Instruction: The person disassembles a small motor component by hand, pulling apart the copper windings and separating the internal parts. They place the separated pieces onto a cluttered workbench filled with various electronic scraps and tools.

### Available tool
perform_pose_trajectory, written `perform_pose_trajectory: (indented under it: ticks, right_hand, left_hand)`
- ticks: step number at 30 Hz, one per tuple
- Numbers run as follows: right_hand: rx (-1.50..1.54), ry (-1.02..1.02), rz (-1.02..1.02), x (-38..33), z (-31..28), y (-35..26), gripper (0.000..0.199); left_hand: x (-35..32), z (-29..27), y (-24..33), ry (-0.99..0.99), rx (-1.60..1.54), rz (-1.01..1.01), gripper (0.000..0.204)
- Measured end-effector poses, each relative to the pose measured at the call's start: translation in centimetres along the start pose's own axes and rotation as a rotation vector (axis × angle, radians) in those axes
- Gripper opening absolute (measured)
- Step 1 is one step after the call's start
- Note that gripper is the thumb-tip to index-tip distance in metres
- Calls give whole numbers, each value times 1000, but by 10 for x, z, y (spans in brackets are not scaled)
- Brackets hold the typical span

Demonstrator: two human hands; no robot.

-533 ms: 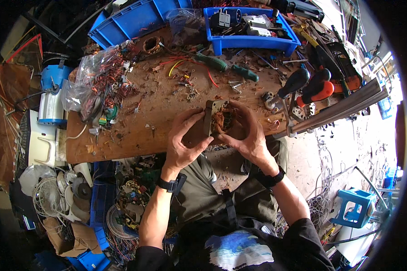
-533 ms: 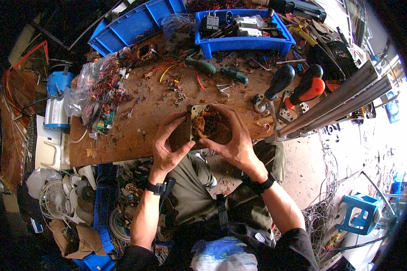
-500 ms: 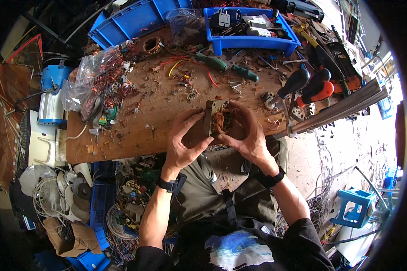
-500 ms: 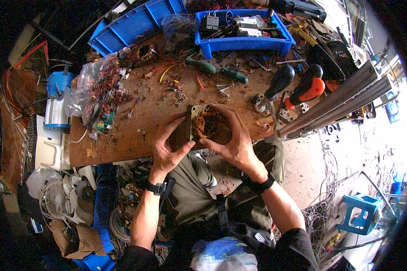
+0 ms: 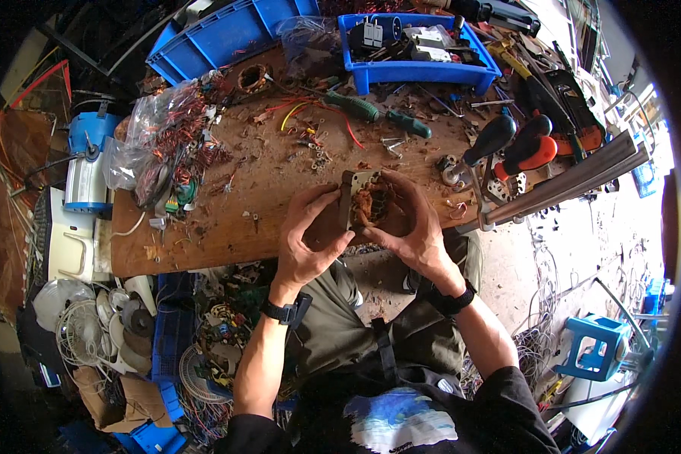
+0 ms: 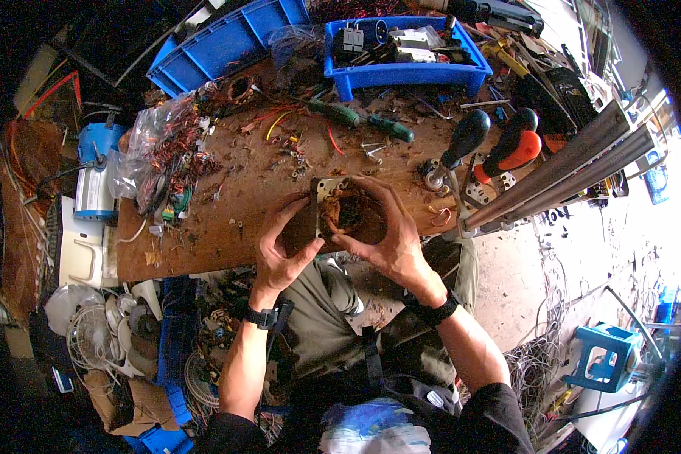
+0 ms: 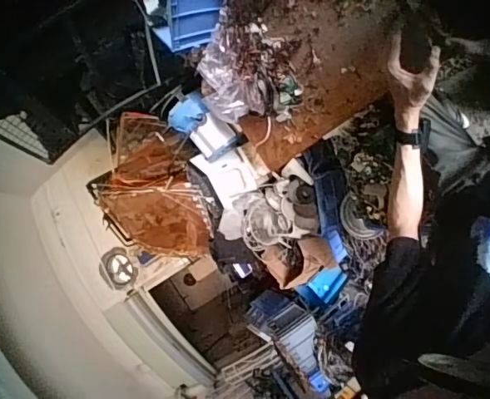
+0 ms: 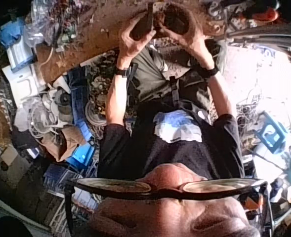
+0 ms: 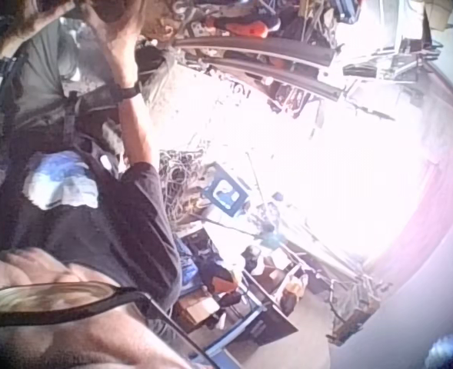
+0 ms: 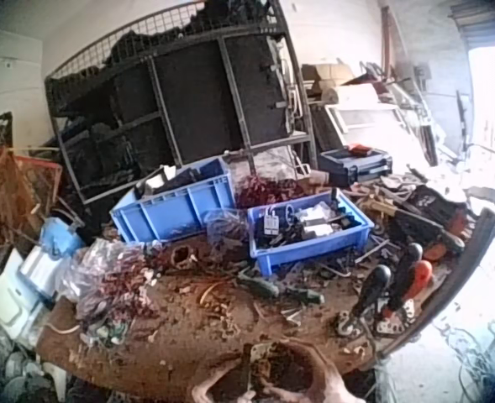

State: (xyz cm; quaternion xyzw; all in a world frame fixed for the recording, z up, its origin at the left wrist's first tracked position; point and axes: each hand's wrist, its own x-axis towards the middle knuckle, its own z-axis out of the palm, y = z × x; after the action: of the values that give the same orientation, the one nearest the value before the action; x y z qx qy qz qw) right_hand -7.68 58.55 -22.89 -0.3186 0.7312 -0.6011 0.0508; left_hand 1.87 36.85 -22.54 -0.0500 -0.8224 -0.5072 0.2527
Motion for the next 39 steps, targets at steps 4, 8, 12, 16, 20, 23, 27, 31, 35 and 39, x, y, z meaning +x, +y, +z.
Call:
perform_pose_trajectory:
  ticks: [4,8,12,16,20,23,27,31,35,39]
  right_hand:
    - [-36,16,-73,2,0,-2,89]
    - [-74,23,-64,3,0,-8,83]
    - [-149,21,-53,1,0,-10,76]
    - [-154,27,-45,0,-1,-10,71]
    - [-126,23,-45,2,-2,-12,66]
    - [-114,17,-35,-1,-2,-5,64]
    - [-151,35,-59,0,-2,-5,60]
    - [-122,46,-129,1,-1,-3,57]
    - [-125,53,-116,-2,-2,-7,56]
    - [-85,50,-111,-3,0,-5,56]
  left_hand:
    - [-3,1,-4,13,-29,-55,60]
    - [-11,3,-14,47,-118,-132,60]
    - [-9,0,-16,57,-159,-183,60]
    - [-11,2,-16,88,-89,-155,57]
    - [-9,2,-11,103,-116,-184,54]
    - [-13,2,-14,125,-142,-228,51]
    - [-9,1,-17,112,-109,-258,47]
    - [-9,1,-19,134,-63,-260,46]
    - [-6,3,-10,145,-17,-284,45]
    - [-10,2,-15,160,4,-286,45]
